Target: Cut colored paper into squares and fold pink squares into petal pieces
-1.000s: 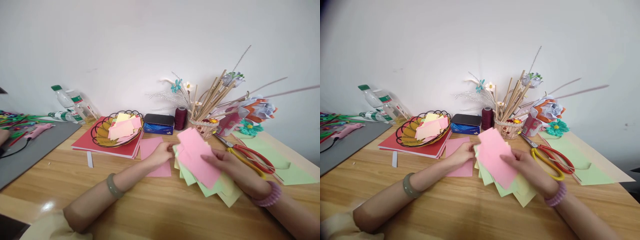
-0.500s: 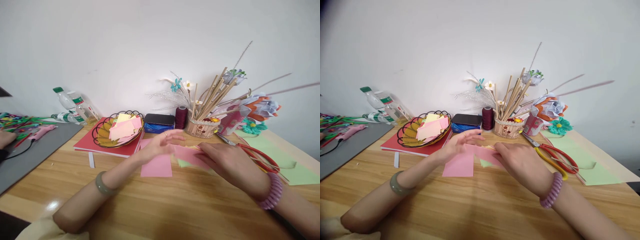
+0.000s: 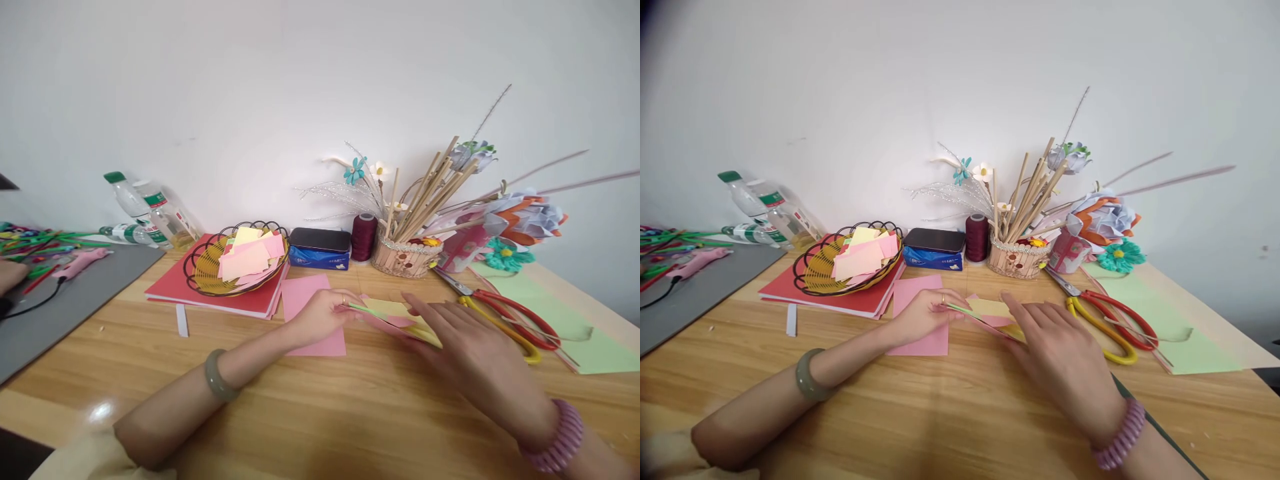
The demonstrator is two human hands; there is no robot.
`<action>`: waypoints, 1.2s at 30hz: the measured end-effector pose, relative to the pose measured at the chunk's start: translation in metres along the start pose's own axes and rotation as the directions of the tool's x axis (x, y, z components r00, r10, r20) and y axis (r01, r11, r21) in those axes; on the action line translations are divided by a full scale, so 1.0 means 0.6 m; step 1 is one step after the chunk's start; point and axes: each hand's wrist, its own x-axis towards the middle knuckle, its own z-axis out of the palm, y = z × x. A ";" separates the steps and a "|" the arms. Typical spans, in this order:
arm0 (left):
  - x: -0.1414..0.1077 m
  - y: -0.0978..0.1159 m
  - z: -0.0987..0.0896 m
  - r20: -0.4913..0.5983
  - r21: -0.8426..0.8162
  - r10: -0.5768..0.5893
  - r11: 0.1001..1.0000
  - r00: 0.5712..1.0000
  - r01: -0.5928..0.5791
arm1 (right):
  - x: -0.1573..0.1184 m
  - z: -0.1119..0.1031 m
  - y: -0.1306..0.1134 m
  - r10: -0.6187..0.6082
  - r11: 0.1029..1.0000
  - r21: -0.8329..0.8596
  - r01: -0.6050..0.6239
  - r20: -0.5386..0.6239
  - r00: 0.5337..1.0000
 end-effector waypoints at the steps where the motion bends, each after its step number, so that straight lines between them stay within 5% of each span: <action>1: 0.003 -0.001 -0.001 -0.024 -0.005 -0.008 1.000 1.000 0.007 | -0.001 -0.002 0.006 0.046 0.999 0.024 -0.046 0.007 0.999; 9: 0.021 -0.003 -0.016 -0.219 -0.060 -0.078 0.996 0.972 0.067 | 0.018 -0.001 0.034 0.348 0.846 0.396 -0.357 0.097 0.932; 16: 0.029 -0.029 0.003 -0.195 -0.180 -0.115 0.981 0.974 0.079 | 0.017 0.054 0.016 0.399 0.676 0.618 -0.402 0.152 0.904; 26: 0.036 -0.014 0.009 -0.052 -0.185 -0.115 0.977 0.992 0.103 | 0.023 0.049 -0.015 0.228 0.919 0.314 -0.238 0.071 0.971; 31: 0.028 -0.007 0.003 -0.015 -0.151 -0.112 0.983 0.994 0.108 | 0.027 0.041 -0.012 0.135 0.970 0.185 -0.161 0.144 0.980; 36: 0.014 0.034 -0.016 -0.107 -0.055 0.025 0.998 0.994 -0.031 | 0.026 0.019 -0.013 0.121 0.981 0.126 -0.150 0.213 0.970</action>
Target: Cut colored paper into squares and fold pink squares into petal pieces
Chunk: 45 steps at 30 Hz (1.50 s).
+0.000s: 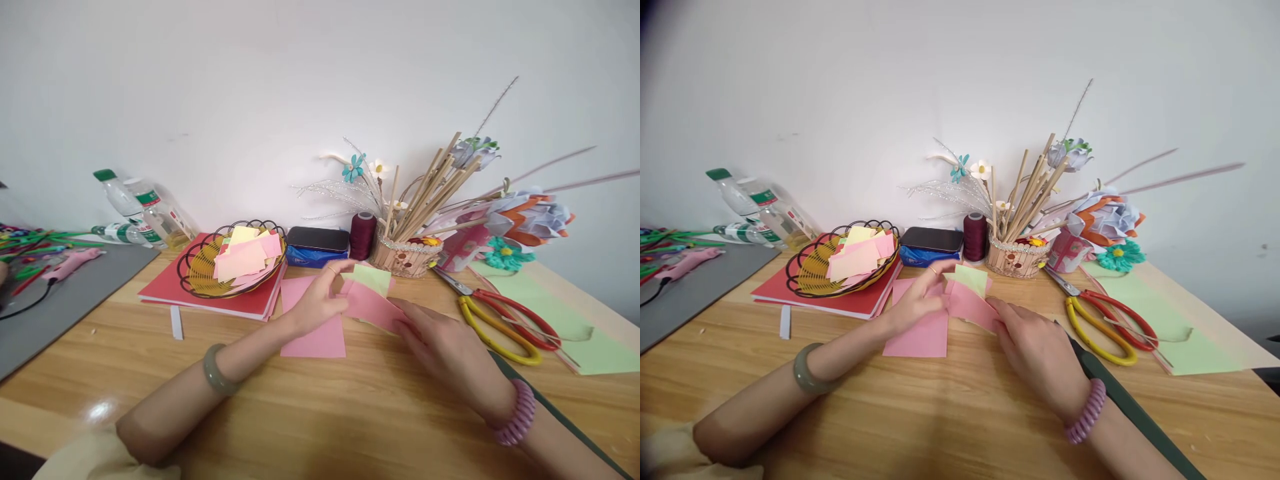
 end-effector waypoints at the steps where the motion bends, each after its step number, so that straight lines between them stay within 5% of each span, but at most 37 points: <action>1: -0.001 0.013 -0.002 -0.035 0.061 0.088 0.994 0.996 -0.086 | 0.000 -0.003 -0.001 -0.004 1.000 -0.005 0.004 0.006 1.000; 2: 0.000 0.026 -0.003 -0.025 0.194 0.231 0.956 0.973 -0.222 | 0.000 -0.005 -0.003 -0.009 1.000 -0.007 0.009 0.012 1.000; 4: 0.002 0.050 0.000 0.165 0.416 0.429 0.786 0.888 -0.457 | 0.002 -0.006 -0.006 -0.019 1.000 -0.007 0.019 0.021 1.000; 6: 0.008 0.064 0.006 0.397 0.518 0.433 0.623 0.810 -0.587 | 0.004 -0.005 -0.008 -0.030 1.000 -0.001 0.030 0.021 0.999; 9: 0.016 0.063 0.010 0.448 0.639 0.319 0.539 0.835 -0.549 | 0.004 -0.002 -0.007 -0.040 0.999 0.021 0.040 0.000 0.999; 12: 0.019 0.049 0.002 0.318 0.637 0.216 0.672 0.923 -0.377 | 0.000 0.003 -0.002 -0.020 0.998 0.059 0.022 -0.035 0.999; 15: 0.014 0.033 -0.010 0.174 0.465 0.130 0.863 0.976 -0.198 | -0.002 0.010 0.008 0.025 0.994 0.112 -0.016 -0.076 0.997; 23: 0.008 -0.018 0.000 -0.110 0.129 -0.022 0.991 0.994 0.036 | -0.004 0.030 0.018 0.141 0.960 0.262 -0.101 -0.140 0.980; 34: -0.005 -0.029 0.014 -0.145 -0.215 -0.058 0.976 0.988 0.026 | -0.007 0.032 0.003 0.162 0.913 0.402 -0.064 -0.215 0.963; 40: -0.001 -0.057 0.005 -0.018 -0.169 -0.160 0.973 0.987 0.155 | -0.010 0.047 0.011 0.207 0.896 0.431 -0.107 -0.191 0.959; 45: -0.013 -0.062 0.012 0.115 -0.059 -0.085 0.994 0.990 0.092 | -0.012 0.060 0.007 0.147 0.915 0.400 -0.050 -0.216 0.965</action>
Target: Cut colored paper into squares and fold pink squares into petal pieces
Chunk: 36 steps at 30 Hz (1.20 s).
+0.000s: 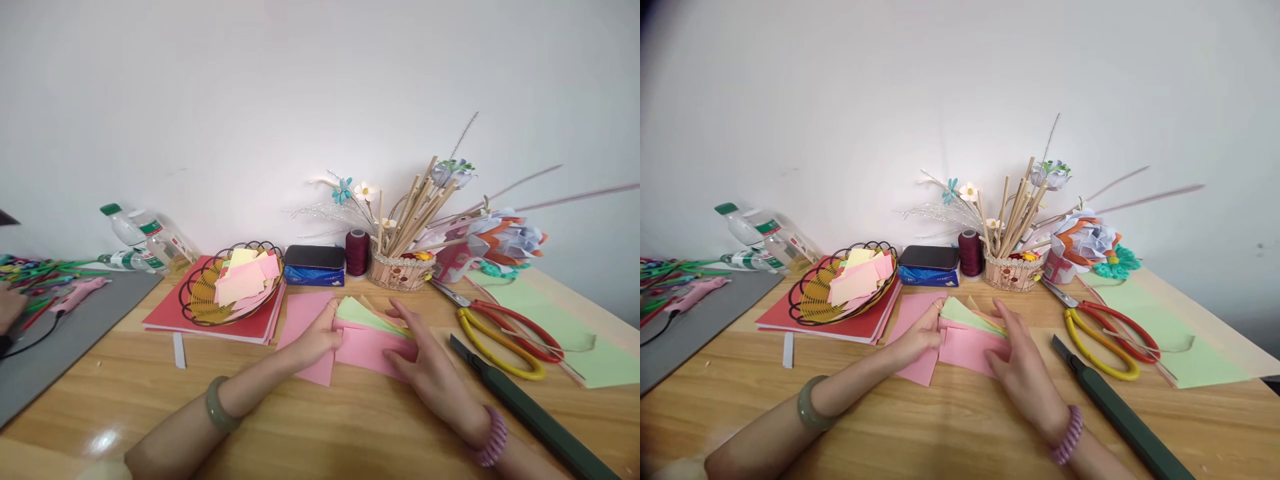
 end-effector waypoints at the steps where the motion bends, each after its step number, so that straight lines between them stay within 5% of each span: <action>1: -0.004 0.004 0.001 -0.001 0.035 0.030 0.999 1.000 -0.029 | -0.001 0.001 -0.002 -0.023 1.000 -0.006 0.023 -0.002 1.000; 5: -0.022 0.031 0.003 -0.033 0.301 0.297 0.914 0.954 -0.274 | -0.001 -0.005 -0.012 -0.116 0.992 -0.040 0.116 -0.001 0.993; 8: -0.027 0.044 0.006 0.173 0.671 0.457 0.593 0.872 -0.444 | -0.001 -0.010 -0.014 -0.154 0.985 -0.072 0.155 0.014 0.988; 10: -0.025 0.043 0.009 0.194 0.773 0.409 0.496 0.892 -0.396 | 0.000 -0.010 -0.010 -0.157 0.983 -0.095 0.158 0.017 0.987; 14: -0.017 0.027 0.009 0.035 0.692 0.273 0.688 0.961 -0.221 | 0.002 -0.001 0.000 -0.132 0.982 -0.136 0.130 -0.005 0.991; 17: -0.016 0.019 0.005 0.057 0.520 0.161 0.837 0.985 -0.167 | 0.005 0.008 0.001 -0.113 0.983 -0.150 0.108 -0.026 0.993; 22: -0.024 0.024 0.008 0.175 0.444 0.047 0.888 0.983 -0.121 | 0.011 0.018 -0.005 -0.143 0.980 -0.140 0.140 -0.015 0.990; 26: -0.019 0.027 0.014 0.079 0.477 0.110 0.869 0.991 -0.135 | 0.010 0.012 -0.004 -0.204 0.970 -0.136 0.201 -0.005 0.979; 30: -0.008 0.035 0.011 0.151 0.615 0.346 0.701 0.926 -0.362 | 0.003 -0.003 -0.007 -0.319 0.937 -0.138 0.320 0.028 0.947; 33: -0.010 0.059 0.009 0.196 0.744 0.505 0.481 0.841 -0.463 | -0.001 -0.014 -0.014 -0.408 0.901 -0.145 0.409 0.038 0.912; 36: -0.022 0.090 0.013 0.336 0.811 0.534 0.254 0.776 -0.527 | -0.005 -0.023 -0.022 -0.486 0.861 -0.152 0.485 0.030 0.873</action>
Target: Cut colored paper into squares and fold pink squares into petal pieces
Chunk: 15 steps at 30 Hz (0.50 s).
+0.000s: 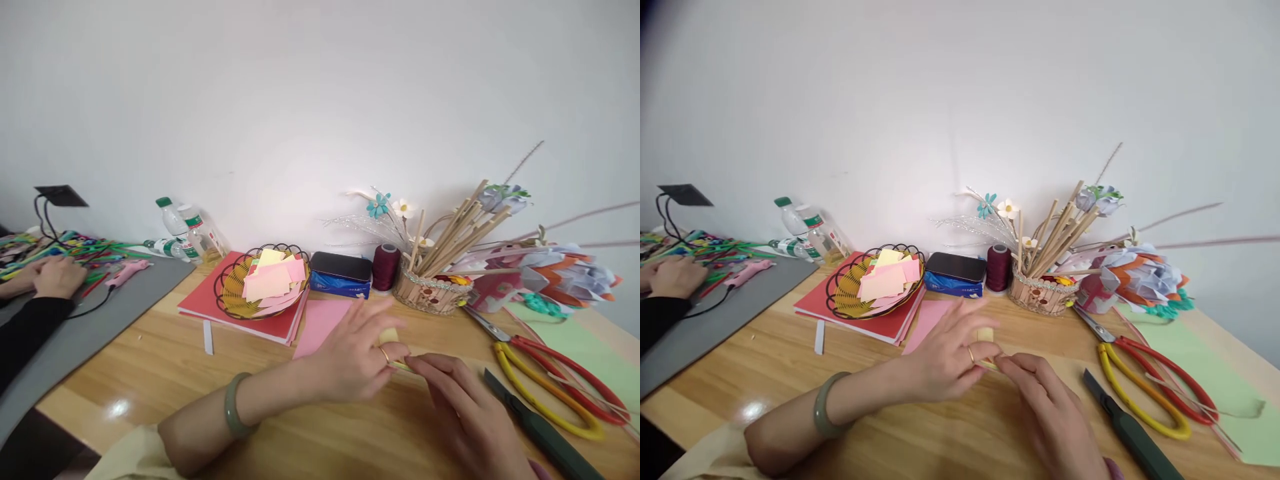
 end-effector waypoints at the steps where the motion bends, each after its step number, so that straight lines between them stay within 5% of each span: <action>1: 0.002 0.007 -0.009 0.009 0.050 0.043 0.998 0.999 -0.043 | -0.001 -0.003 -0.003 -0.036 0.999 -0.007 0.036 -0.012 0.999; 6: 0.005 0.033 -0.049 0.016 0.182 0.167 0.969 0.986 -0.167 | -0.020 -0.015 -0.016 -0.053 0.996 -0.072 0.050 -0.042 0.998; 10: 0.003 0.043 -0.079 0.074 0.007 0.142 0.990 0.987 -0.143 | -0.013 -0.025 -0.021 0.126 0.980 0.166 -0.111 -0.085 0.988; 12: 0.002 0.047 -0.091 0.087 -0.171 0.107 0.981 0.990 -0.090 | 0.003 -0.029 -0.022 0.175 0.932 0.313 -0.184 0.055 0.983; 15: -0.001 0.053 -0.101 0.135 -0.469 -0.029 0.879 0.990 0.090 | 0.029 -0.033 -0.025 0.085 0.896 0.375 -0.236 0.375 0.923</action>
